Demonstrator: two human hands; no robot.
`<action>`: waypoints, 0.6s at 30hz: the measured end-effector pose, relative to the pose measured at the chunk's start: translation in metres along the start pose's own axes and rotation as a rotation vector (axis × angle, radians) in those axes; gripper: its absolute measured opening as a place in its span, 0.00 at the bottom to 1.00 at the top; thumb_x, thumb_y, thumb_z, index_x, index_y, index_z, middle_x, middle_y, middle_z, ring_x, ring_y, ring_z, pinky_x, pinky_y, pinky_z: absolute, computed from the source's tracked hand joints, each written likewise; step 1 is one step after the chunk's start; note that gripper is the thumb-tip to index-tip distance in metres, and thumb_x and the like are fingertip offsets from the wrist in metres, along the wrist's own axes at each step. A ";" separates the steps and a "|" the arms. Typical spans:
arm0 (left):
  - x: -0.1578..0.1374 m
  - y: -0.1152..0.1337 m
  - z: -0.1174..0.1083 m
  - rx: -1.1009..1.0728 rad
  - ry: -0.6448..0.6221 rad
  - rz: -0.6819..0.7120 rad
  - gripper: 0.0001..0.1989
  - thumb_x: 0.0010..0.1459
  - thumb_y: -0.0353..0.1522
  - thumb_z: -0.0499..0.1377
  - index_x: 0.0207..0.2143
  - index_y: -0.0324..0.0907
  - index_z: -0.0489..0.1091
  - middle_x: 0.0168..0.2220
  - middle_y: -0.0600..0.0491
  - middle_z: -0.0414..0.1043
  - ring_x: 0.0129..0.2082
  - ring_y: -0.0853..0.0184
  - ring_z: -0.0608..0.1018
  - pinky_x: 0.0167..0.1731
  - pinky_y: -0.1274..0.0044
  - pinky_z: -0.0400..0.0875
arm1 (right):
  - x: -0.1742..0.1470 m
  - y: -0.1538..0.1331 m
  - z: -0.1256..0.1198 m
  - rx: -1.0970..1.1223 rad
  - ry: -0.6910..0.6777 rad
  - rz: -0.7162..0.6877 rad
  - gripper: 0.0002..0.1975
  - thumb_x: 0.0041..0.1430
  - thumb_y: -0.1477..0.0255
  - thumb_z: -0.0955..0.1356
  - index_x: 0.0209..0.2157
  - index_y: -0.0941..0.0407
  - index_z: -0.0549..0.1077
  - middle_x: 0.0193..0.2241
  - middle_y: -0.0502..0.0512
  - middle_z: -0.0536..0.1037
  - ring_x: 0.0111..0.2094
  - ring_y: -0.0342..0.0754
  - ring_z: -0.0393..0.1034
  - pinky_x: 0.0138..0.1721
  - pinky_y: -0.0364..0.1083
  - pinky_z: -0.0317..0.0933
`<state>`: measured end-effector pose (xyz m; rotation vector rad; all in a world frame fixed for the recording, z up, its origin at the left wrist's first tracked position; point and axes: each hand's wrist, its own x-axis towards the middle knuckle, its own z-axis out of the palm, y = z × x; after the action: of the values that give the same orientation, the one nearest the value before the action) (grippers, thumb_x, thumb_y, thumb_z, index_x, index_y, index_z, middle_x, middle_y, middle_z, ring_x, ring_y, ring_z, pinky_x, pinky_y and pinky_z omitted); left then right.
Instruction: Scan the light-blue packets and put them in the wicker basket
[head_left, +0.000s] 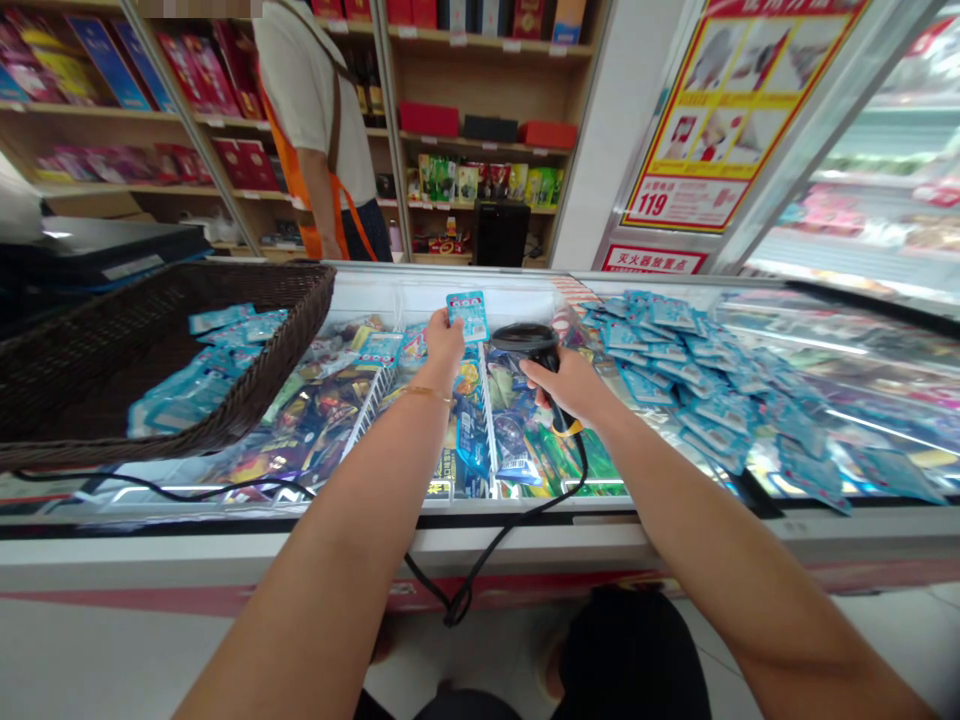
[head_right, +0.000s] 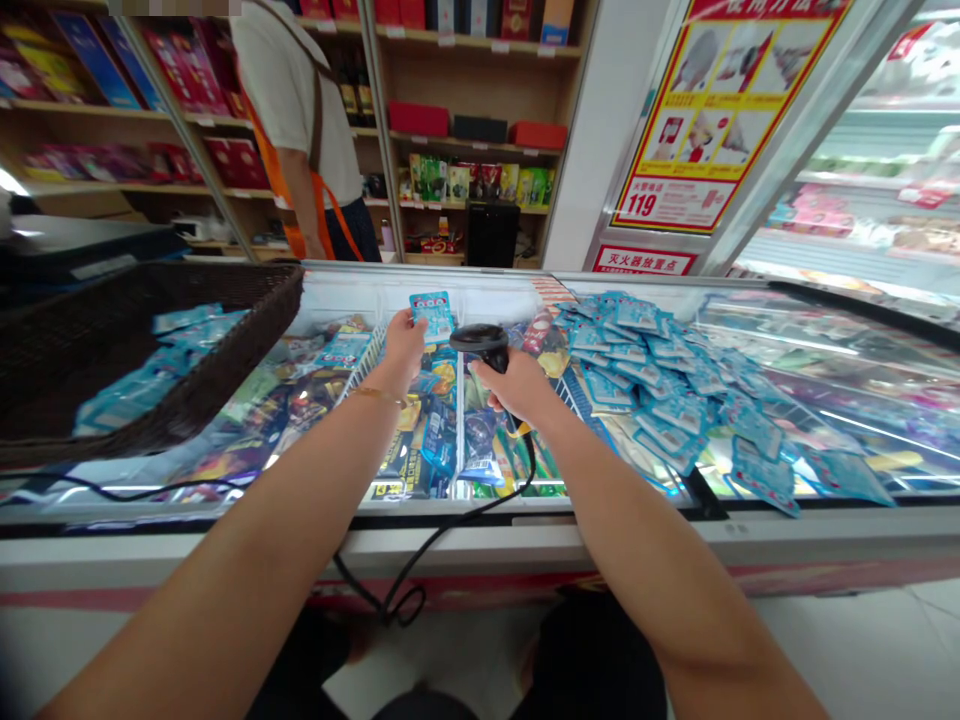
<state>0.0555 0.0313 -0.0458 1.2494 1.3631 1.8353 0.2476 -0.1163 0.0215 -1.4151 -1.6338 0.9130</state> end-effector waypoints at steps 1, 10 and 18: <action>0.000 0.001 0.000 -0.008 -0.005 -0.009 0.11 0.51 0.29 0.58 0.39 0.41 0.71 0.30 0.54 0.75 0.31 0.67 0.76 0.34 0.77 0.72 | -0.001 -0.001 0.000 -0.006 -0.006 0.001 0.13 0.61 0.67 0.71 0.26 0.55 0.66 0.15 0.48 0.72 0.12 0.41 0.65 0.17 0.40 0.60; -0.003 0.005 -0.001 -0.051 -0.010 -0.058 0.10 0.51 0.28 0.58 0.37 0.40 0.71 0.30 0.54 0.75 0.29 0.69 0.75 0.32 0.78 0.70 | -0.005 -0.007 -0.001 -0.037 -0.004 0.005 0.15 0.61 0.68 0.71 0.23 0.54 0.65 0.12 0.47 0.69 0.12 0.42 0.64 0.17 0.40 0.59; -0.006 0.012 -0.001 -0.052 -0.008 -0.081 0.11 0.52 0.27 0.57 0.39 0.39 0.72 0.31 0.53 0.76 0.30 0.67 0.77 0.34 0.77 0.72 | -0.003 -0.006 -0.001 -0.005 0.000 0.016 0.12 0.61 0.69 0.71 0.26 0.55 0.66 0.13 0.47 0.70 0.12 0.42 0.65 0.17 0.40 0.59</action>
<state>0.0584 0.0219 -0.0372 1.1571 1.3341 1.7966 0.2461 -0.1196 0.0267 -1.4336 -1.6275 0.9183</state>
